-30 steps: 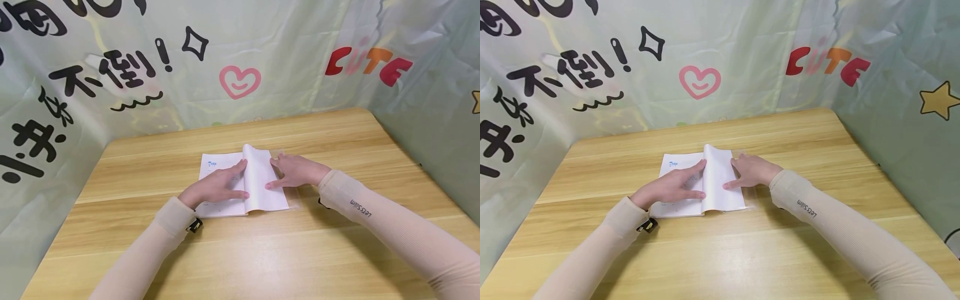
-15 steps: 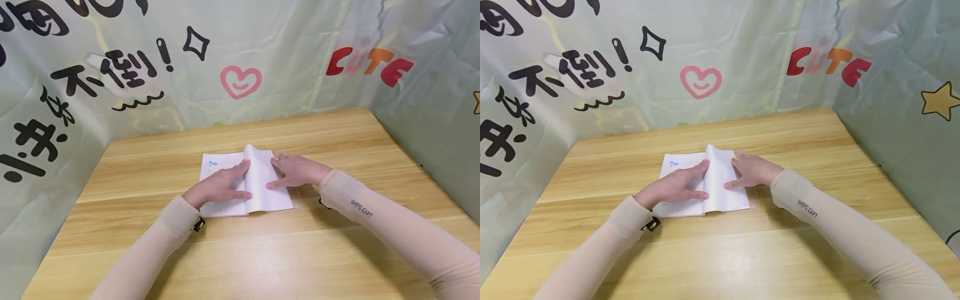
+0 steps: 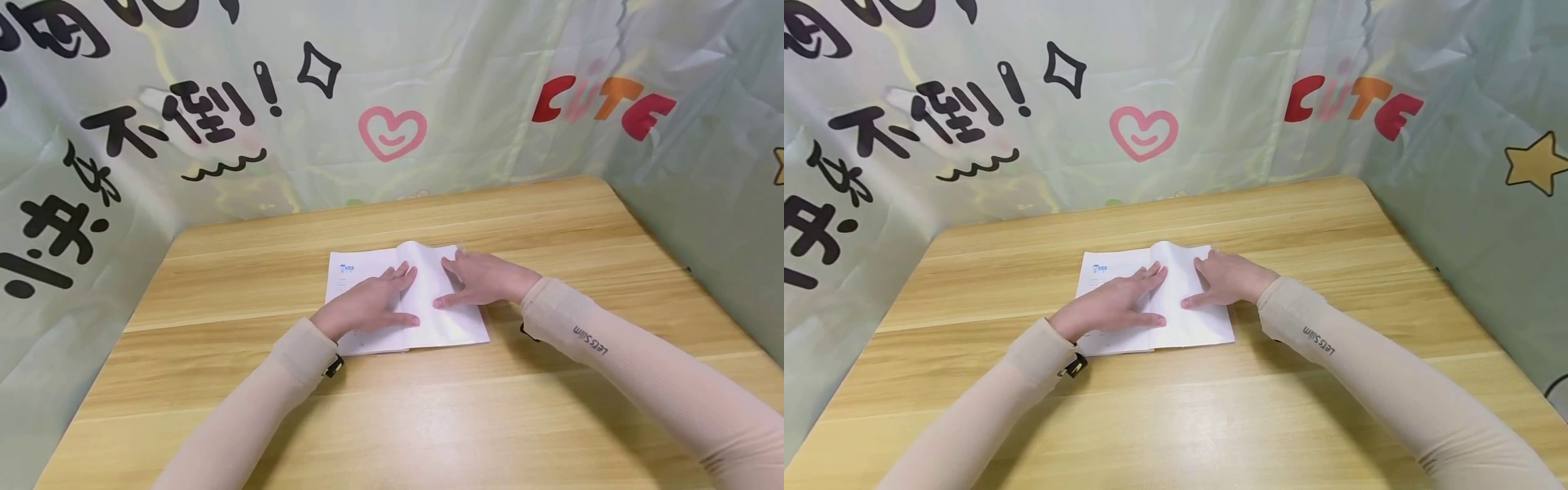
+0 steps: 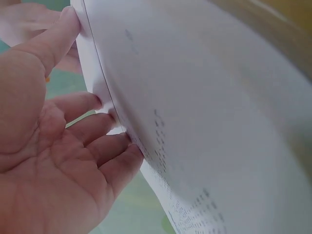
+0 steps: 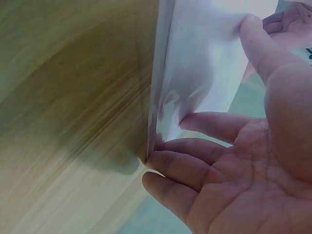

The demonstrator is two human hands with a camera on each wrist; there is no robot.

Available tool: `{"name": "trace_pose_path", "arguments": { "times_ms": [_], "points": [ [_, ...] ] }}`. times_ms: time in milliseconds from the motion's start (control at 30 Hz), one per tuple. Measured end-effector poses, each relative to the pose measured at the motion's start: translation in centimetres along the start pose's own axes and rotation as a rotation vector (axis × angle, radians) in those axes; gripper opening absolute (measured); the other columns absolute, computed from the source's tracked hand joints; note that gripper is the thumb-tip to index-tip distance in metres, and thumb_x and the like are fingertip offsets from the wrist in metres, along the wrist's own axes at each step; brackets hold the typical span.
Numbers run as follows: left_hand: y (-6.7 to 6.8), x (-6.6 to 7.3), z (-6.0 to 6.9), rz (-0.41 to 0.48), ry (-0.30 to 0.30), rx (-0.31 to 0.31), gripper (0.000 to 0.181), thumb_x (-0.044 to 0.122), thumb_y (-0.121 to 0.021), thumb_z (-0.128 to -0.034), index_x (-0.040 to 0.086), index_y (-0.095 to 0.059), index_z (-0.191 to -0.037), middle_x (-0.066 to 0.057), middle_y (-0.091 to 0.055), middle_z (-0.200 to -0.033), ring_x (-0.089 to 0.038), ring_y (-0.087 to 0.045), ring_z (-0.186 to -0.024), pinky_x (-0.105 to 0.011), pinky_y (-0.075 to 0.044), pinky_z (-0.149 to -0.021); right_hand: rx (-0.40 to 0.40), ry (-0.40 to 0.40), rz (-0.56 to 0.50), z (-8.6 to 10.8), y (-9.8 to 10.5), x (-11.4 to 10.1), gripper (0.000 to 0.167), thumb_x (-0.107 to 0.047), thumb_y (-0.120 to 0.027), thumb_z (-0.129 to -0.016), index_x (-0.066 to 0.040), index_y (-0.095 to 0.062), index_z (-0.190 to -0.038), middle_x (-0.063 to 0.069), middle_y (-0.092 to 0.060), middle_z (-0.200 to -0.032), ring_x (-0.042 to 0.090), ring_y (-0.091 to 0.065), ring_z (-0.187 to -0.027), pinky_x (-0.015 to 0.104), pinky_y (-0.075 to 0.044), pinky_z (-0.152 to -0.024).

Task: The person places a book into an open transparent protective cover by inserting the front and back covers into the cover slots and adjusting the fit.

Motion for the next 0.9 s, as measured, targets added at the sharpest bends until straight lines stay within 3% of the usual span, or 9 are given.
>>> {"name": "trace_pose_path", "arguments": {
  "times_ms": [700, 900],
  "points": [
    [-0.46, 0.65, -0.4, -0.108, 0.009, -0.007, 0.089, 0.055, -0.068, -0.1025, 0.02, -0.024, -0.172, -0.012, -0.011, -0.181, -0.04, -0.013, -0.168, -0.053, -0.028, -0.134, 0.008, -0.02, 0.007, 0.33, -0.49, 0.0, 0.098, -0.057, -0.069, -0.101, 0.007, -0.031, -0.165, 0.045, -0.02, -0.167, 0.058, -0.027, -0.158, 0.067, -0.031, -0.127],
    [-0.56, 0.88, -0.5, -0.131, 0.002, -0.033, 0.085, 0.054, -0.065, -0.1045, 0.022, -0.024, -0.173, -0.016, -0.01, -0.181, -0.044, -0.014, -0.167, -0.055, -0.028, -0.133, 0.028, -0.039, -0.003, 0.08, -0.35, 0.37, 0.095, -0.055, -0.074, -0.099, 0.002, -0.037, -0.164, 0.041, -0.025, -0.168, 0.056, -0.032, -0.157, 0.068, -0.034, -0.126]
  ]
}}
Point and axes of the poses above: each hand's wrist, its own z-axis away from the middle knuckle, its own y-axis out of the back of the hand, x = y × z, the point moved 9 cm from there along -z, towards the middle knuckle
